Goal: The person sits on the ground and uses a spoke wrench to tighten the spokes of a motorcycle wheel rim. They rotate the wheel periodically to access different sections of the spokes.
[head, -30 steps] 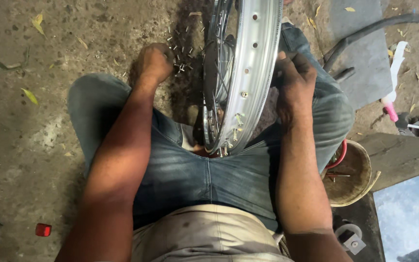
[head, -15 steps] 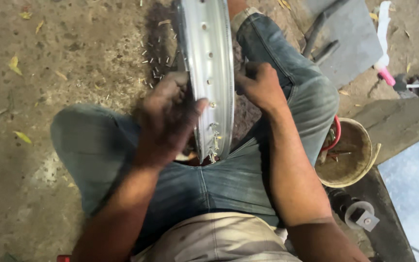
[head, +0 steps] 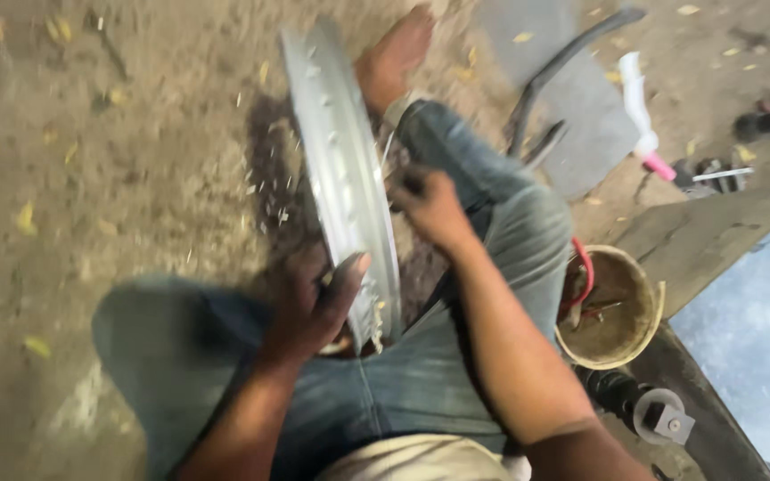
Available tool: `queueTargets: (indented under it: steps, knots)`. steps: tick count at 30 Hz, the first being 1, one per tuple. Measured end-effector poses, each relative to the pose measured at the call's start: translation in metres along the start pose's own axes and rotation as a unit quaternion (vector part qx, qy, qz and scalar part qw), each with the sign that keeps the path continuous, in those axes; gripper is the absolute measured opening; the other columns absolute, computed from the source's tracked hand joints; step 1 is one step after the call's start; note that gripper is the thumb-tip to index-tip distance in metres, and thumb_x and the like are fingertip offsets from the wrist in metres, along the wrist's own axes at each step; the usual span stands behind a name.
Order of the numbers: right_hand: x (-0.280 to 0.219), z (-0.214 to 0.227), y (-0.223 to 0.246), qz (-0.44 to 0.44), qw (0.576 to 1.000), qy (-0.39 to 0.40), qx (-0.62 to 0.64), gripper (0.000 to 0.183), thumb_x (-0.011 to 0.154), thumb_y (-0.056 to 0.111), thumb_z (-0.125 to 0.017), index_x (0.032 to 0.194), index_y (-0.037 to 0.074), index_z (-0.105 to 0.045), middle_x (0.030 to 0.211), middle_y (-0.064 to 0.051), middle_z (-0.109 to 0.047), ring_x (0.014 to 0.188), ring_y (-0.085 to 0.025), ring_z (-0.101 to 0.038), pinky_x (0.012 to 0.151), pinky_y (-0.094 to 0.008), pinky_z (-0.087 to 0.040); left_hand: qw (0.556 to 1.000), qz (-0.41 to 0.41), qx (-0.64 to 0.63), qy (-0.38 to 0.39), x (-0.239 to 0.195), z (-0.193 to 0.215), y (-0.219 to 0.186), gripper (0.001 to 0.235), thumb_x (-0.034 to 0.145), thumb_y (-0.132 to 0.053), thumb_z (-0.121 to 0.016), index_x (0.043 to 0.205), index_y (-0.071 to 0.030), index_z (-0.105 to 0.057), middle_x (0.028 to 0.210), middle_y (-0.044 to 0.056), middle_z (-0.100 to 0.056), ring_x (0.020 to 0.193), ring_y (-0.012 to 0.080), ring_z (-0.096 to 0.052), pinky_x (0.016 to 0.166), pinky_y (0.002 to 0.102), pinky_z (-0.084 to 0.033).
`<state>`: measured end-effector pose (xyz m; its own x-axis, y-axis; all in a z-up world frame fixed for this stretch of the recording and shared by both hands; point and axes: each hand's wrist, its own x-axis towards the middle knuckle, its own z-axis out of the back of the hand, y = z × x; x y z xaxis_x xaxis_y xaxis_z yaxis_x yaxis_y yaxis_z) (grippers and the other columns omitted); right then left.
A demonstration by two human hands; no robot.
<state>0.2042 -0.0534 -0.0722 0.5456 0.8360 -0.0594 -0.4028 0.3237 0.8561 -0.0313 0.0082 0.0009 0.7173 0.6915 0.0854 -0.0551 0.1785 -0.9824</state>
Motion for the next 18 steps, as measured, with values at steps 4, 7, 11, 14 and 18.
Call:
queueTargets:
  steps: [4,7,11,14,18]
  knots:
    - [0.000,-0.009,0.006,-0.080,0.995,0.040,0.048,0.021,0.092,0.019,-0.072,0.092,-0.002,-0.073,0.076,-0.010,-0.074,0.068,-0.012,-0.068,0.064,-0.031,-0.057,0.996,-0.033,0.083,-0.030,0.009,0.006,-0.021,0.023,0.095,-0.027,-0.067,0.102,-0.006,-0.075,0.082,0.011,-0.072,0.074,0.0200,-0.071,0.067,0.034,-0.054]
    - [0.001,-0.007,-0.011,-0.034,0.999,0.006,0.010,0.019,0.091,0.017,-0.070,0.091,-0.002,-0.073,0.076,-0.011,-0.076,0.065,-0.014,-0.072,0.062,-0.032,-0.057,0.996,-0.012,0.088,-0.032,0.009,0.013,-0.021,0.025,0.098,-0.027,-0.066,0.100,-0.004,-0.074,0.081,0.011,-0.070,0.074,0.0193,-0.069,0.069,0.034,-0.052]
    - [0.008,-0.013,-0.034,-0.076,0.997,-0.023,0.014,0.015,0.090,0.015,-0.065,0.088,0.001,-0.069,0.075,-0.012,-0.075,0.065,-0.016,-0.073,0.061,-0.035,-0.059,0.992,0.008,-0.082,-0.091,0.018,0.014,-0.021,0.030,0.104,-0.026,-0.061,0.110,0.001,-0.071,0.091,0.004,-0.070,0.081,0.0128,-0.061,0.073,0.030,-0.052]
    - [0.003,-0.035,-0.054,-0.063,0.993,0.031,-0.094,0.017,0.084,0.015,-0.062,0.087,0.002,-0.073,0.076,-0.017,-0.074,0.069,-0.027,-0.074,0.066,-0.041,-0.057,0.973,0.117,-0.128,-0.151,0.019,0.019,-0.026,0.029,0.102,-0.027,-0.059,0.101,0.000,-0.069,0.076,0.000,-0.064,0.064,0.0096,-0.055,0.056,0.027,-0.044]
    - [0.018,-0.071,-0.098,-0.094,0.975,0.064,-0.189,0.025,0.085,0.026,-0.066,0.090,0.003,-0.075,0.086,-0.024,-0.073,0.083,-0.040,-0.072,0.076,-0.048,-0.056,0.988,0.001,-0.080,-0.136,0.018,0.033,-0.021,0.023,0.108,-0.023,-0.059,0.105,-0.001,-0.066,0.088,-0.003,-0.060,0.077,0.0042,-0.053,0.067,0.023,-0.044]
